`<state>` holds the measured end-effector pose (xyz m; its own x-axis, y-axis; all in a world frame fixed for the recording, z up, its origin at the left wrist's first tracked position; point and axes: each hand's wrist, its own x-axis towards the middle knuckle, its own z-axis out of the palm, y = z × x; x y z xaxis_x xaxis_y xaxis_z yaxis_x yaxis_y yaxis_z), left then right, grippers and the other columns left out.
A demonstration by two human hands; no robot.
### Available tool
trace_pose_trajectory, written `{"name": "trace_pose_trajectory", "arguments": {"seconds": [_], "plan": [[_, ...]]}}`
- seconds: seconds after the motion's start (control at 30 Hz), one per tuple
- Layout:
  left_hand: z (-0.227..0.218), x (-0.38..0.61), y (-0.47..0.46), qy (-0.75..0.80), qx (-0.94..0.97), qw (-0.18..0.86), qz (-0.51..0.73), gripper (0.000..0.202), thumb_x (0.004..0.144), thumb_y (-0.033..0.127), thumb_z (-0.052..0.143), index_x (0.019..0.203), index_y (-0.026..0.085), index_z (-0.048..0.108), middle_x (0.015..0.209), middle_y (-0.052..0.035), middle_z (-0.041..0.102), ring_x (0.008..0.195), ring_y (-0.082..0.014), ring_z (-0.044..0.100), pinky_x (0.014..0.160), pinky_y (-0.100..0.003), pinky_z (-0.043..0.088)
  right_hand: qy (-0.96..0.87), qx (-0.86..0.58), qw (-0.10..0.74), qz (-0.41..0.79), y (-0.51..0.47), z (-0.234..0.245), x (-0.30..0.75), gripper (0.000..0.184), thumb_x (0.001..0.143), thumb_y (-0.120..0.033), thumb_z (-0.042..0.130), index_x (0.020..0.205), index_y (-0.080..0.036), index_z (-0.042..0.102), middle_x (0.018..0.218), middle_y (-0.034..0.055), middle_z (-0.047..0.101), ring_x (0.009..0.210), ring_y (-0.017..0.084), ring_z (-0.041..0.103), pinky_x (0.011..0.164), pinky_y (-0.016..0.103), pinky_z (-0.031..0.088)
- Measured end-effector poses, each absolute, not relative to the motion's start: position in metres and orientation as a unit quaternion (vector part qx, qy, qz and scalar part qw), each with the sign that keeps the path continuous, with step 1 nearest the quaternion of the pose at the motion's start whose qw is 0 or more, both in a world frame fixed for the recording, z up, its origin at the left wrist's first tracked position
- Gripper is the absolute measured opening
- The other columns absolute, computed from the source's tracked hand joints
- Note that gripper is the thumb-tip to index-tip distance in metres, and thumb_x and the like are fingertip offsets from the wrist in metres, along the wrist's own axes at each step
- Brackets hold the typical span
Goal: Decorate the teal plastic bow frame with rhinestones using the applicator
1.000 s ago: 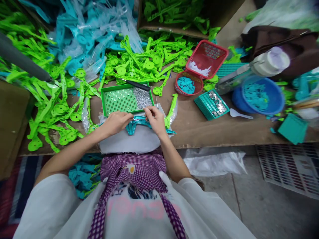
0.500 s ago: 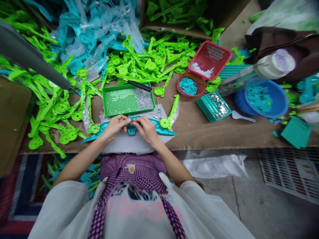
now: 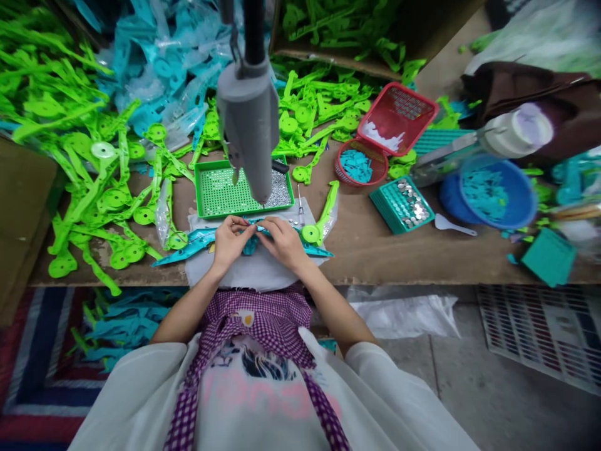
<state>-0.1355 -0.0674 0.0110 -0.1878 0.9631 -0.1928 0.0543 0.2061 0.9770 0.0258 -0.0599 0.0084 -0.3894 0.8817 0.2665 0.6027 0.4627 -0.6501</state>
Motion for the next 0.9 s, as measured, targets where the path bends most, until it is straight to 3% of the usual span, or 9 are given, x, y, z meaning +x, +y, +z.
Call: {"name": "trace_pose_trajectory", "arguments": {"seconds": [0.07,0.2,0.27,0.37,0.47,0.63,0.9], "plan": [[0.01,-0.138,-0.066,0.604,0.417,0.494,0.466,0.041,0.065,0.045,0.08,0.08,0.018,0.054,0.074,0.0003,0.063,0.061,-0.0093,0.06,0.051,-0.018,0.044,-0.818,-0.45,0.281,0.222,-0.06,0.005,0.025,0.029,0.099,-0.029,0.043,0.111,-0.019,0.066,0.11,0.0144,0.068,0.103,0.025,0.063,0.089,0.042,0.052],[0.007,-0.142,-0.068,0.593,0.422,0.533,0.432,0.043,0.07,0.05,0.076,0.09,0.017,0.056,0.069,0.0011,0.064,0.046,-0.0069,0.051,0.042,-0.019,0.038,-0.812,-0.424,0.303,0.263,-0.052,0.002,0.025,0.026,0.099,-0.027,0.043,0.106,-0.02,0.067,0.101,0.0102,0.069,0.096,0.022,0.064,0.088,0.037,0.052],[0.007,-0.143,-0.072,0.603,0.456,0.495,0.429,0.037,0.077,0.049,0.071,0.093,0.017,0.059,0.071,0.0,0.067,0.044,-0.0071,0.049,0.042,-0.02,0.039,-0.809,-0.419,0.304,0.277,-0.047,0.003,0.027,0.025,0.099,-0.027,0.043,0.103,-0.02,0.066,0.098,0.0091,0.069,0.092,0.02,0.064,0.084,0.035,0.05],[0.005,-0.144,-0.082,0.613,0.572,0.336,0.429,0.024,0.088,0.039,0.063,0.098,0.018,0.068,0.09,-0.005,0.071,0.067,-0.0133,0.063,0.062,-0.027,0.051,-0.824,-0.429,0.271,0.254,-0.038,0.006,0.03,0.026,0.1,-0.029,0.041,0.102,-0.018,0.064,0.099,0.0099,0.069,0.09,0.02,0.061,0.081,0.034,0.043],[0.001,-0.145,-0.093,0.592,0.67,0.183,0.41,0.021,0.093,0.033,0.058,0.102,0.02,0.072,0.109,-0.009,0.069,0.097,-0.0202,0.065,0.085,-0.037,0.052,-0.853,-0.425,0.211,0.216,-0.03,0.01,0.03,0.027,0.101,-0.028,0.039,0.103,-0.017,0.064,0.1,0.009,0.069,0.09,0.02,0.059,0.08,0.035,0.034],[-0.012,-0.141,-0.107,0.594,0.734,0.083,0.318,0.027,0.095,0.032,0.055,0.115,0.022,0.071,0.12,-0.0134,0.066,0.09,-0.0224,0.062,0.084,-0.041,0.045,-0.887,-0.406,0.125,0.181,-0.019,0.009,0.029,0.026,0.101,-0.026,0.04,0.103,-0.017,0.063,0.099,0.0083,0.069,0.093,0.022,0.058,0.078,0.035,0.027],[-0.018,-0.136,-0.108,0.582,0.768,0.074,0.257,0.031,0.096,0.034,0.053,0.122,0.027,0.068,0.134,-0.0144,0.06,0.118,-0.0291,0.055,0.091,-0.043,0.04,-0.91,-0.382,0.097,0.131,-0.015,0.008,0.036,0.024,0.101,-0.024,0.041,0.103,-0.016,0.063,0.098,0.0075,0.068,0.093,0.022,0.055,0.077,0.034,0.025]]}}
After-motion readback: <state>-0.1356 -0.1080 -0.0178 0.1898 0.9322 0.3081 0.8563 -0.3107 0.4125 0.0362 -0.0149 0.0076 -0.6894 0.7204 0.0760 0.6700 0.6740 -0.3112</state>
